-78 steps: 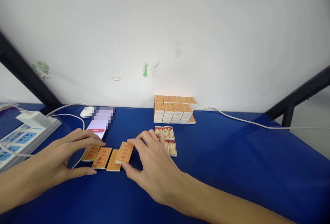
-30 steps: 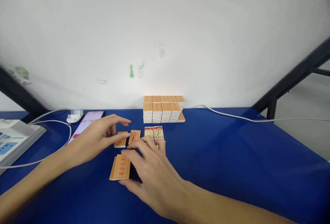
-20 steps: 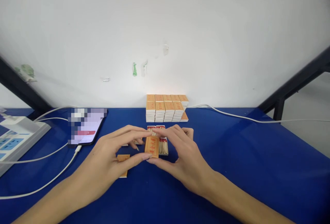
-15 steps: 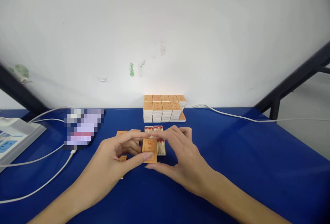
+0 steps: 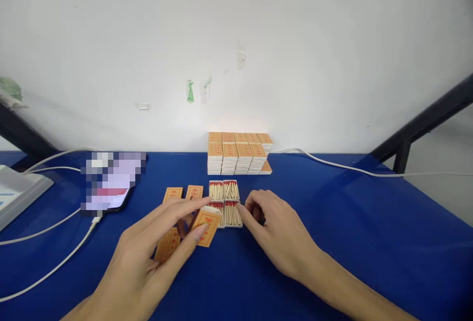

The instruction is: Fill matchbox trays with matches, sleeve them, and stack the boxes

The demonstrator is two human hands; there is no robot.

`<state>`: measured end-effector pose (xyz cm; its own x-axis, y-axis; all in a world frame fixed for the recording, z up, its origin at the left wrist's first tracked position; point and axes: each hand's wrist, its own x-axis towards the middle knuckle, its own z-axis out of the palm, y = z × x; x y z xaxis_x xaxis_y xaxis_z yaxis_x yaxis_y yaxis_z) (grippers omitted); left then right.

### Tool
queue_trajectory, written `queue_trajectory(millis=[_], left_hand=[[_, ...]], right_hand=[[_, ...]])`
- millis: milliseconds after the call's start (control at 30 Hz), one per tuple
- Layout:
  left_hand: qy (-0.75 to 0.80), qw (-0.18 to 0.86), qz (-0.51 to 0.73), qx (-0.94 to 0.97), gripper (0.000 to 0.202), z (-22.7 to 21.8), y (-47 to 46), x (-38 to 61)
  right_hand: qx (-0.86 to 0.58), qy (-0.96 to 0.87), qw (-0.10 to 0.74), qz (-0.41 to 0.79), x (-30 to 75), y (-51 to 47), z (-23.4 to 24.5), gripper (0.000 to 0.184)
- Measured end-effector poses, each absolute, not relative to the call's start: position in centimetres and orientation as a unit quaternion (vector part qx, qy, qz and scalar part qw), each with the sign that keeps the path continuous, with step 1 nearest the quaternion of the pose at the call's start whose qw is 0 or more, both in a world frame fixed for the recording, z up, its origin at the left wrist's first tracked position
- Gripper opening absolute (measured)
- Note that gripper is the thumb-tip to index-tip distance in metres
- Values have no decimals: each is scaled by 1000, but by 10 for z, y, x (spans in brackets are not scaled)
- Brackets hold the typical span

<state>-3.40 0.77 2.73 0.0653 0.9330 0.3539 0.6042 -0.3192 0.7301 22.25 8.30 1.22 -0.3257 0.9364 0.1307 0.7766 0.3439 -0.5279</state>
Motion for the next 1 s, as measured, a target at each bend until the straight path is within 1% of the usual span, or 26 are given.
queue_trajectory(millis=[100, 200, 300, 400, 533, 667, 767, 800, 900, 933, 1000], left_hand=[[537, 172, 400, 723, 37, 28, 4, -34], [536, 177, 390, 728, 42, 29, 3, -35], [527, 178, 381, 738, 42, 30, 3, -35], [490, 184, 365, 770, 42, 30, 3, -35], [412, 184, 302, 840, 48, 29, 2, -33], [384, 172, 244, 874, 35, 28, -1, -30], [391, 132, 210, 886, 30, 31, -2, -28], [394, 113, 211, 887, 33, 32, -2, -28], [378, 59, 204, 901, 57, 34, -1, -27], [369, 46, 197, 907, 61, 34, -1, -27], [358, 34, 193, 913, 59, 32, -2, -27]], right_hand=[[-541, -800, 196, 168, 217, 78, 9, 30], [-535, -809, 189, 156, 216, 77, 10, 26], [-527, -817, 185, 147, 220, 78, 11, 25], [-520, -823, 183, 140, 227, 81, 13, 23], [-503, -832, 184, 143, 239, 88, 18, 20], [-492, -837, 185, 154, 248, 94, 26, 15], [-502, -828, 197, 155, 250, 93, 31, 15], [-508, -824, 202, 153, 249, 92, 32, 18], [-525, -816, 198, 140, 245, 87, 32, 33], [-528, -816, 190, 135, 244, 85, 32, 35], [-528, -822, 172, 127, 242, 81, 30, 33]])
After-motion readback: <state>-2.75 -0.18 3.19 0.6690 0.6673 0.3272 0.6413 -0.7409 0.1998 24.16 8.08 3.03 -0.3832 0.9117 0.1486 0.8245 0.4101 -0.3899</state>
